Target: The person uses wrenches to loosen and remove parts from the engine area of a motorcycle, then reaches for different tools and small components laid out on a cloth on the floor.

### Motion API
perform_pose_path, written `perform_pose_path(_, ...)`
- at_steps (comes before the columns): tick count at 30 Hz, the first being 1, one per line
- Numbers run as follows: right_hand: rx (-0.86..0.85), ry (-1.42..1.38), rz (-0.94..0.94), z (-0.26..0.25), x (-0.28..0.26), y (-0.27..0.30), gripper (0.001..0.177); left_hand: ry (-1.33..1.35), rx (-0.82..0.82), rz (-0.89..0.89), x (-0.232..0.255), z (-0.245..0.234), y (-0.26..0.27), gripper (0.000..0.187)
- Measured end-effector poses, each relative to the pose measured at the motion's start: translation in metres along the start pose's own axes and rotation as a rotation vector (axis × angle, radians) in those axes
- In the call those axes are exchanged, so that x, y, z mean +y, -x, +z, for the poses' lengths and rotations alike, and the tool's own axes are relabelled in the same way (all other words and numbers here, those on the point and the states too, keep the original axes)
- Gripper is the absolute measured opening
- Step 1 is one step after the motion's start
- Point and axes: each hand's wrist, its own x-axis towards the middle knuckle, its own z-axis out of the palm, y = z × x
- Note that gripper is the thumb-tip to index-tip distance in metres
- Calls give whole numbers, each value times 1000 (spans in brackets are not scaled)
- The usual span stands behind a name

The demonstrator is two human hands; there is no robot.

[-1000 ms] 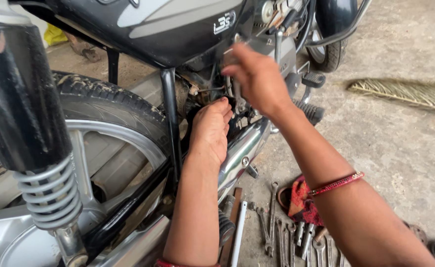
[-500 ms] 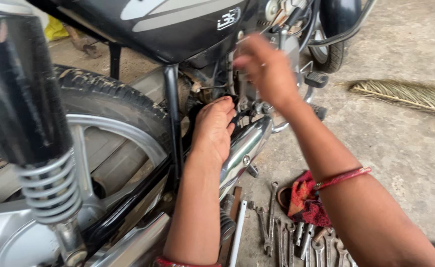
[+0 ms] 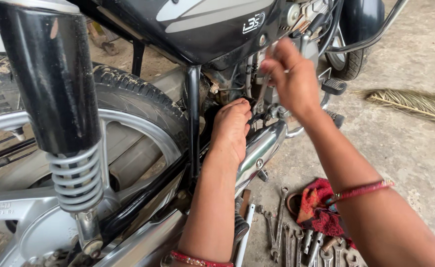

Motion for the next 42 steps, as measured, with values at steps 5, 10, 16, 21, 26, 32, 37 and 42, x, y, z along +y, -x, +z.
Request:
perform_pose_path(5, -84, 677, -585, 17, -9, 28, 24, 22, -50, 74, -3, -1, -5, 32)
perform_pose_path(10, -125, 480, -520, 5, -13, 22, 18, 84, -5, 10, 6, -1, -1, 31)
perform_pose_path(16, -68, 416, -173, 1, -21, 17, 10, 99, -7, 23, 3, -2, 1, 37)
perform_pose_path(21, -124, 576, -671, 0, -16, 36, 19, 121, -50, 6, 10, 1, 11, 39)
perform_pose_path(26, -58, 449, -430, -2, -10, 17, 12, 176, -90, 40, 7, -6, 1, 36)
perform_pose_path(32, -133, 596, -620, 4, -25, 37, 18, 285, -122, 42, -3, -10, -11, 41)
perform_pose_path(37, -84, 447, -403, -1, -17, 19, 14, 225, -155, 34, 7, -12, -5, 42)
perform_pose_path(42, -184, 569, -588, -1, -19, 25, 30, 37, -40, 58, 20, 6, 24, 40)
